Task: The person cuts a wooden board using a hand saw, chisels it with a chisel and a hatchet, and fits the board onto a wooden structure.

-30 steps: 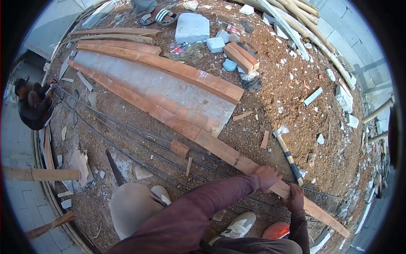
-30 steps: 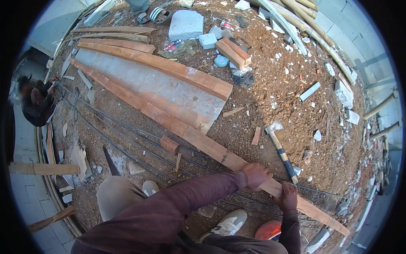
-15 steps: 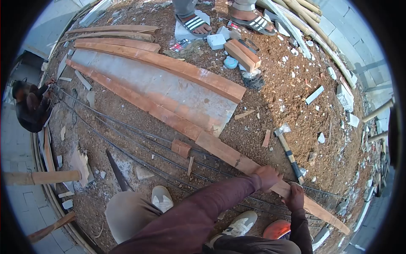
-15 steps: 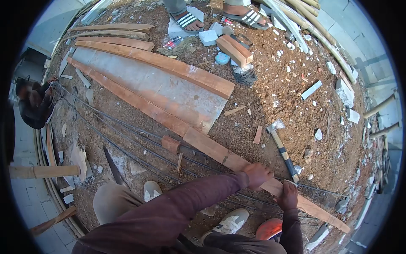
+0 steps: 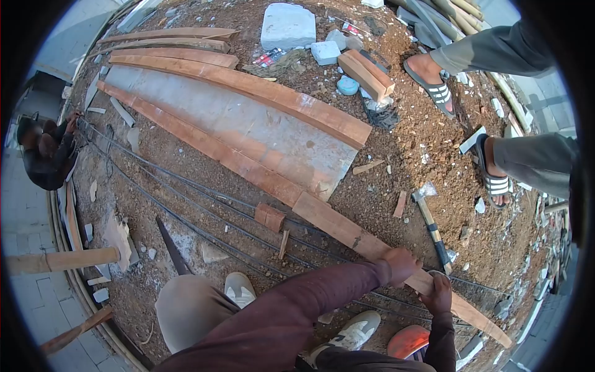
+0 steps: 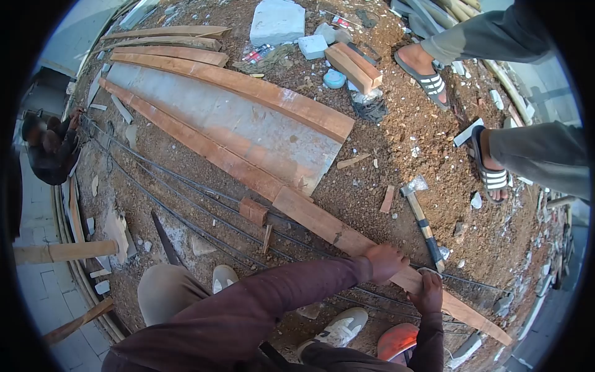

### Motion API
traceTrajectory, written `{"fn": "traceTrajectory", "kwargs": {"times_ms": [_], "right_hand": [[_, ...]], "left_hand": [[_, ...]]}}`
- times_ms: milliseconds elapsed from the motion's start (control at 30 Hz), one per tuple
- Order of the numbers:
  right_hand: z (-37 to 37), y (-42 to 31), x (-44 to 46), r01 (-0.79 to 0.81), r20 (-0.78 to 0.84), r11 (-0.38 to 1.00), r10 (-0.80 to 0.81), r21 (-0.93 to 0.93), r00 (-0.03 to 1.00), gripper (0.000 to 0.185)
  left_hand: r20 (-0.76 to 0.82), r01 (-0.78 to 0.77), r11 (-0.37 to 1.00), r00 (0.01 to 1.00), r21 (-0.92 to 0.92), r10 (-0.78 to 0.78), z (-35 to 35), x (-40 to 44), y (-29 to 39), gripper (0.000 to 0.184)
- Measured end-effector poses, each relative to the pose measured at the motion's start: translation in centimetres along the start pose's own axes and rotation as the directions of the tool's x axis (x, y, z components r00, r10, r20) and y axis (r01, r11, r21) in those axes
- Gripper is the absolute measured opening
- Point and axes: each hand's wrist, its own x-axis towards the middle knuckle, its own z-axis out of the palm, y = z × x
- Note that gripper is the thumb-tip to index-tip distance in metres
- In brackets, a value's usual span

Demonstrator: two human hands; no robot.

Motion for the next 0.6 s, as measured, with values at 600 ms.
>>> {"fn": "traceTrajectory", "kwargs": {"times_ms": [600], "right_hand": [[-0.01,0.64,-0.31,-0.019,0.014,1.000,0.019,-0.001,1.000,0.073]], "left_hand": [[-0.055,-0.004,1.000,0.998,-0.001,0.004,-0.31,-0.43,0.27,0.066]]}}
